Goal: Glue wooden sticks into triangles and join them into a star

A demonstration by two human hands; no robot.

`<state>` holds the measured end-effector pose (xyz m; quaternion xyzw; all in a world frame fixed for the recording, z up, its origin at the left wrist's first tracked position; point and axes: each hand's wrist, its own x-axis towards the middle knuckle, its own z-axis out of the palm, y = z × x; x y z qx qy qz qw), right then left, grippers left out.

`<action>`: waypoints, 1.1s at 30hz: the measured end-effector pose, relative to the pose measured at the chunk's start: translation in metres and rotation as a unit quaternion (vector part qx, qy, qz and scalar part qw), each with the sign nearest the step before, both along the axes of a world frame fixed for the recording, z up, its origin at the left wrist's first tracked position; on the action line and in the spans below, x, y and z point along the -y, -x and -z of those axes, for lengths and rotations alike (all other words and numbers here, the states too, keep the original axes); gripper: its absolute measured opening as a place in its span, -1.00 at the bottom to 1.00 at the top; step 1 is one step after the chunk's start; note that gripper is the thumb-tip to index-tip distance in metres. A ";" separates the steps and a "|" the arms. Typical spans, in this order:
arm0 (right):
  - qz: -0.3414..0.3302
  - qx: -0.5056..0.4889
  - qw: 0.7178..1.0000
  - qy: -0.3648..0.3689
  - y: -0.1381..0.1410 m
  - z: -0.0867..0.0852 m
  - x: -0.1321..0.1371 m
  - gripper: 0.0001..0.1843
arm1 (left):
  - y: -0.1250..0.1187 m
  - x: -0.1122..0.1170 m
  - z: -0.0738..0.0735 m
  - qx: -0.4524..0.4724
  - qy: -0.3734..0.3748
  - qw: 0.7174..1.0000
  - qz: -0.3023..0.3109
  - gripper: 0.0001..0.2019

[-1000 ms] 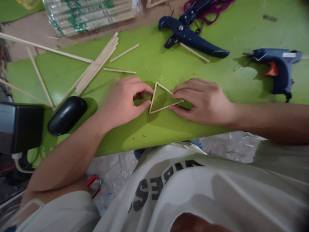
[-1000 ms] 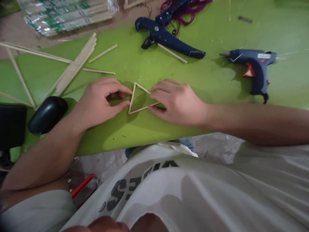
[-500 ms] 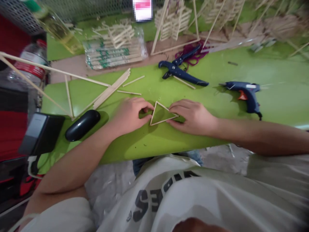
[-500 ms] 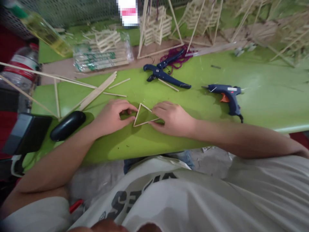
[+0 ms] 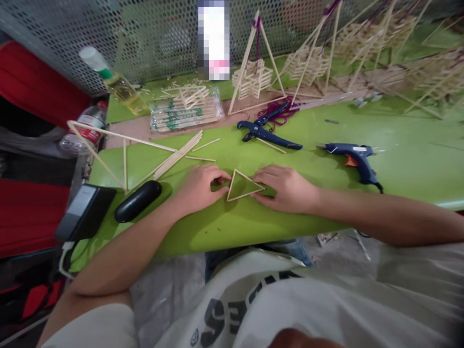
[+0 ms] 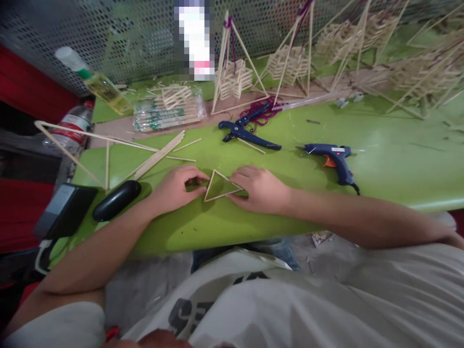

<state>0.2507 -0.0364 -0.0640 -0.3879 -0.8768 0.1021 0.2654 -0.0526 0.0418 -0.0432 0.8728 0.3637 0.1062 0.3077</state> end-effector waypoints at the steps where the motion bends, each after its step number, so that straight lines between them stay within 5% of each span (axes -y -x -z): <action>1: -0.001 0.001 1.000 -0.002 0.000 0.000 0.000 -0.76 | 0.000 0.000 -0.001 0.001 0.003 1.000 -0.002 -0.81; 22: -0.027 -0.005 0.999 -0.037 -0.002 -0.006 -0.002 -0.68 | -0.002 0.004 -0.003 0.005 -0.006 1.000 -0.004 -0.81; 27: -0.003 -0.010 1.000 -0.016 -0.005 -0.006 -0.001 -0.66 | -0.002 0.004 0.000 0.109 -0.016 0.992 -0.055 -0.82; 33: 0.017 -0.054 0.997 -0.059 -0.012 -0.006 -0.001 -0.67 | -0.008 0.013 0.003 0.232 -0.121 0.963 -0.065 -0.81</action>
